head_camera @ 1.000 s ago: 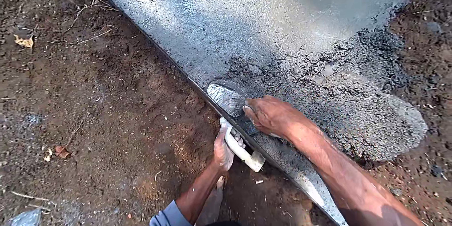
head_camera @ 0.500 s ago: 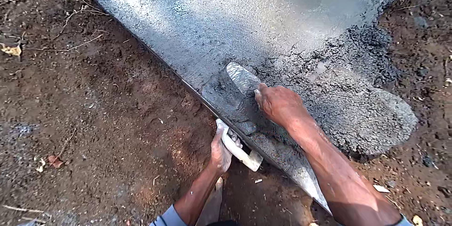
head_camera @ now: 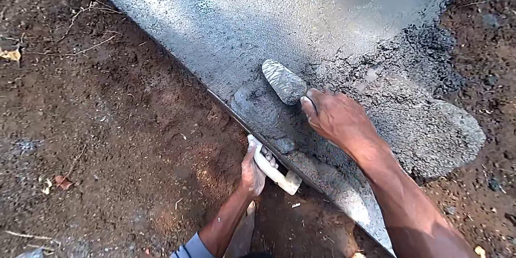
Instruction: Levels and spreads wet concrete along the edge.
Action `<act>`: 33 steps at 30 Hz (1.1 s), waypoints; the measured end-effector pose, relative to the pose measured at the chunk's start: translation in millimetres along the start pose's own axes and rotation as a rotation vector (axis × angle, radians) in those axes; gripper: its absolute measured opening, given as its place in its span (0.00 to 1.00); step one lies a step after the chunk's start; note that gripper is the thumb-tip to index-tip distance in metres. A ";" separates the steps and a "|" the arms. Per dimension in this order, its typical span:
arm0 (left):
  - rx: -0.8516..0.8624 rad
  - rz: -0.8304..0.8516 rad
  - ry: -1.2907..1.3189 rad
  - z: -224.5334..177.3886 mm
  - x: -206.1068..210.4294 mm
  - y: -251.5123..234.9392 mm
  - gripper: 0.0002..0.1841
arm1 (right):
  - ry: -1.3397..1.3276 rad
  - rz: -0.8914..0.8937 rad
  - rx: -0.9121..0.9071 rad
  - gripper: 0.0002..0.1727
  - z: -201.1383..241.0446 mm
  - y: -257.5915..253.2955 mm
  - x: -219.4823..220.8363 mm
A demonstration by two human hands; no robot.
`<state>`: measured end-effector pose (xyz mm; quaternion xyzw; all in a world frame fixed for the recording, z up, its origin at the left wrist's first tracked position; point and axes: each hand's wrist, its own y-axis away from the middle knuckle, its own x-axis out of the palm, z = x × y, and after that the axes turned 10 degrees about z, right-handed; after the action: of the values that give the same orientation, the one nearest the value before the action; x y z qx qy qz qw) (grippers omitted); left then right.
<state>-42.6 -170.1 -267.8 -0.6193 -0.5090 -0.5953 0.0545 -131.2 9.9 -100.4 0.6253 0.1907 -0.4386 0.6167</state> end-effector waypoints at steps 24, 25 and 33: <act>0.029 0.008 0.010 -1.9 4.1 1.2 0.29 | -0.178 -0.128 0.014 0.15 64.3 -52.3 22.4; 0.018 0.009 0.010 -1.4 2.6 1.3 0.29 | -0.167 -0.220 0.065 0.17 41.8 -41.9 11.4; 0.013 0.003 0.017 -0.5 -1.1 -0.4 0.29 | 0.211 -0.368 -0.116 0.31 -99.4 62.0 35.6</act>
<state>-42.9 -170.8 -268.8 -0.6146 -0.5112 -0.5974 0.0638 -32.4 82.0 -105.3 0.5860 0.3897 -0.4643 0.5378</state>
